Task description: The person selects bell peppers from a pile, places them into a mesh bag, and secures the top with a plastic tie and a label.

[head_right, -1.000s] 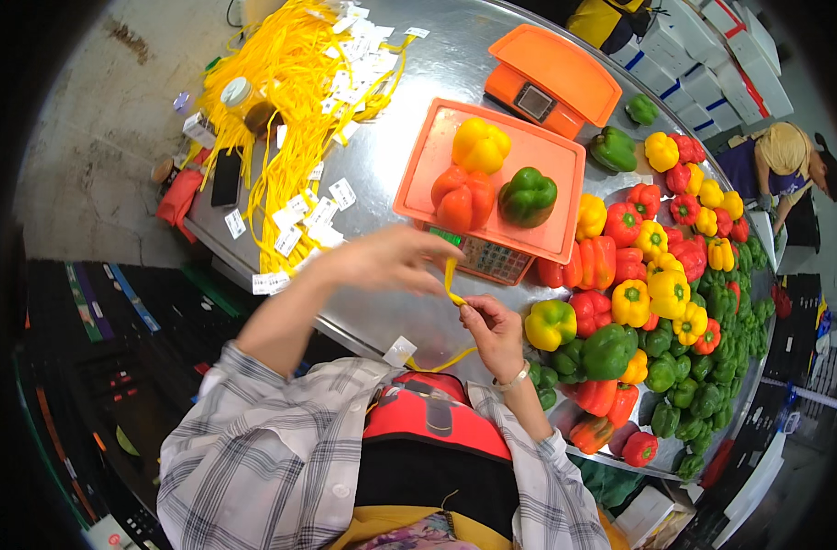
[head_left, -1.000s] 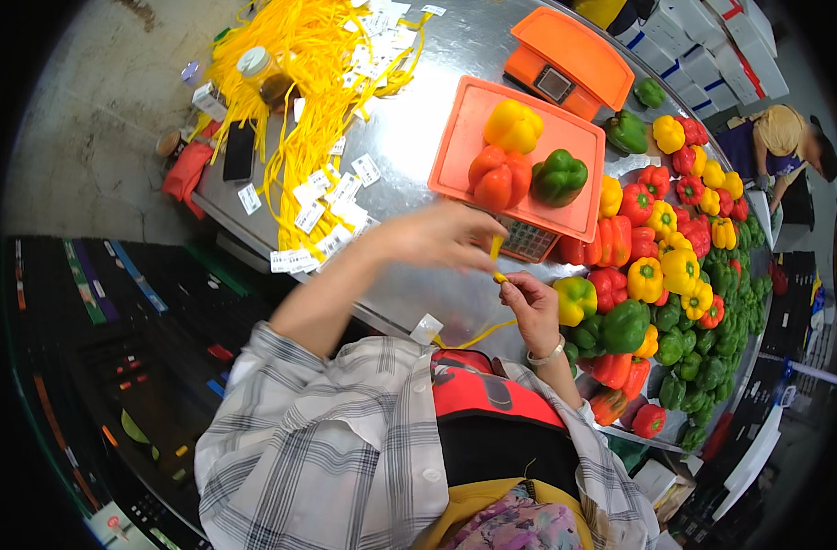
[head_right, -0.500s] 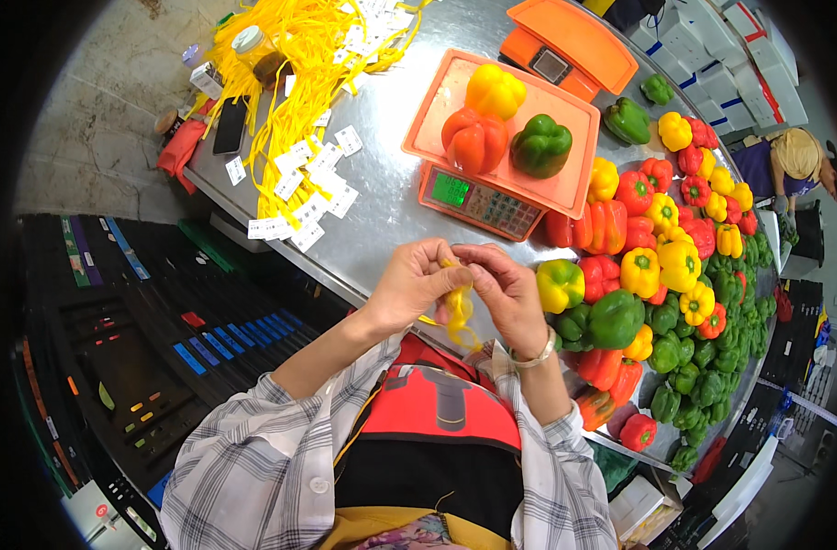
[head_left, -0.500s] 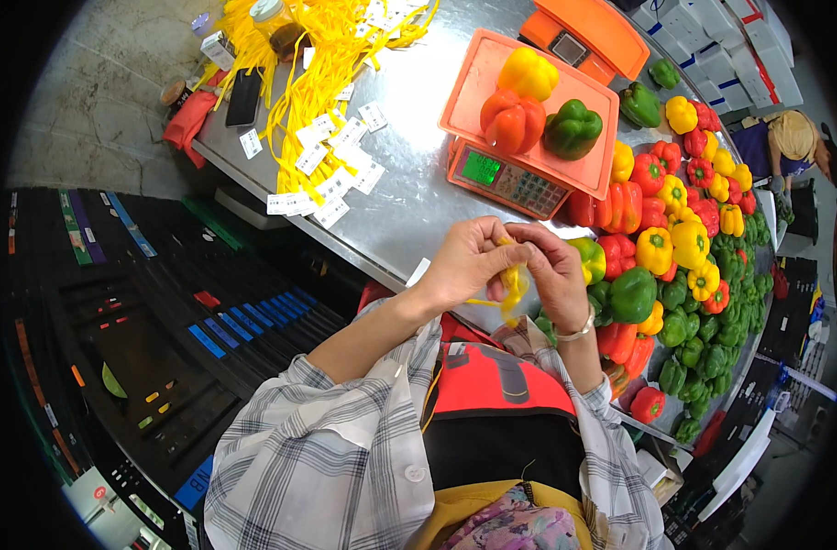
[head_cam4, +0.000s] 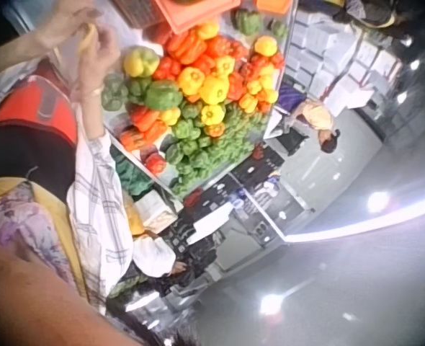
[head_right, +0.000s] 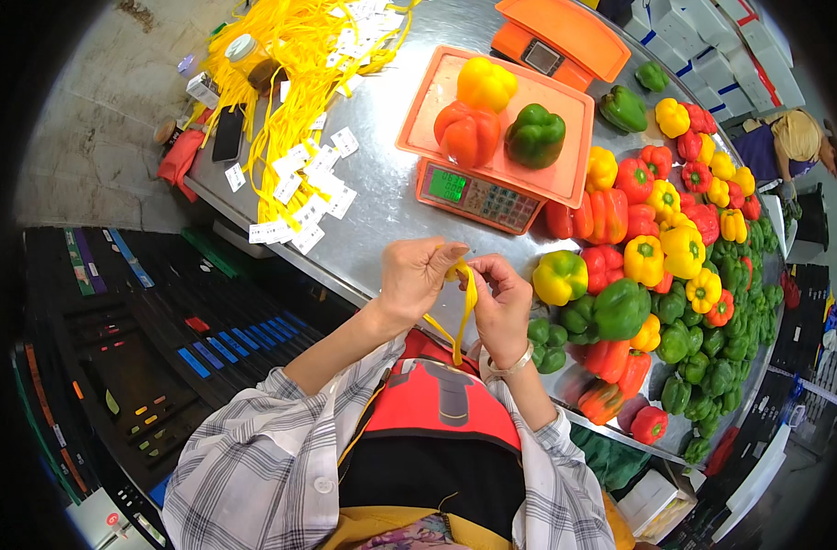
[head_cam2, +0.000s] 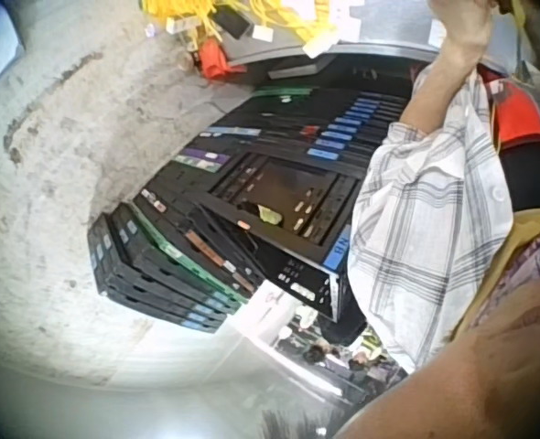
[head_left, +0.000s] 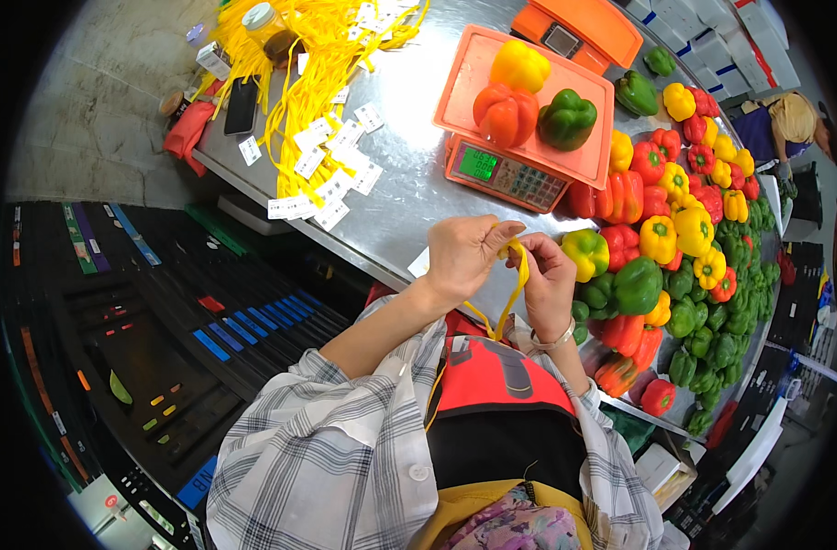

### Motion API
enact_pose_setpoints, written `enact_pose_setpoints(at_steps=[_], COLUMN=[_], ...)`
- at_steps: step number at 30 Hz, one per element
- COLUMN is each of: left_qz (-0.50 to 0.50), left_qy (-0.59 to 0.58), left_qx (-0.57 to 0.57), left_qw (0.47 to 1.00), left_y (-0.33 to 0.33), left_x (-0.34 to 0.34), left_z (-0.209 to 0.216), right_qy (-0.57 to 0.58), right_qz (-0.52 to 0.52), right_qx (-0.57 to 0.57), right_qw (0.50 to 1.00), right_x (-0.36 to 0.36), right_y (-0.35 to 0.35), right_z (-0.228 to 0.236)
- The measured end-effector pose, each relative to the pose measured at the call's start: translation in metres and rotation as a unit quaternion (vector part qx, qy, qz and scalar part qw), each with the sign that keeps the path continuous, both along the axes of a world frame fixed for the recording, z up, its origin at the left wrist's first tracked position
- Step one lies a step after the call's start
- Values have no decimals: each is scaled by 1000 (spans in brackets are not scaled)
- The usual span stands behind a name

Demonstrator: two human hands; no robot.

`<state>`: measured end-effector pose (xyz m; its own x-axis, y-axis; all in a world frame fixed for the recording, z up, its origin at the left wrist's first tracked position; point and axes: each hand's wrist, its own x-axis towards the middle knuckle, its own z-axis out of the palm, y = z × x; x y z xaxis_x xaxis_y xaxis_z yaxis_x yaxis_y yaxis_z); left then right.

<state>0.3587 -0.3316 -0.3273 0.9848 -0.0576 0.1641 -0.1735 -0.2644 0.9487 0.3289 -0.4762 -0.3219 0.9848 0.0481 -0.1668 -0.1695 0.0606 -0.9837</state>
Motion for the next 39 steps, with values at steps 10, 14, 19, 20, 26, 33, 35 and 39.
enact_pose_setpoints(at_steps=[10,14,19,20,26,33,35,39], left_qz=[58,1,-116,-19,498,435,382,290], left_qy=[207,208,230,223,169,-22,-46,-106], left_qx=[-270,-433,-351,-257,348,411,414,431], left_qw=[939,877,900,940,776,801,825,848], left_y=[9,3,37,58,229,214,208,166], left_x=[13,20,39,51,104,109,110,93], left_z=[9,2,-14,-10,-101,-126,-130,-104], right_qy=[-22,19,60,63,104,145,155,160], right_qz=[-36,-63,-9,-30,-20,1,5,-37], right_qx=[169,462,481,429,341,328,324,266], right_qw=[985,884,875,901,934,934,933,950], right_x=[17,33,37,35,15,19,19,24], right_y=[4,17,4,5,16,33,34,34], right_z=[11,13,-3,-1,-21,-25,-26,-26])
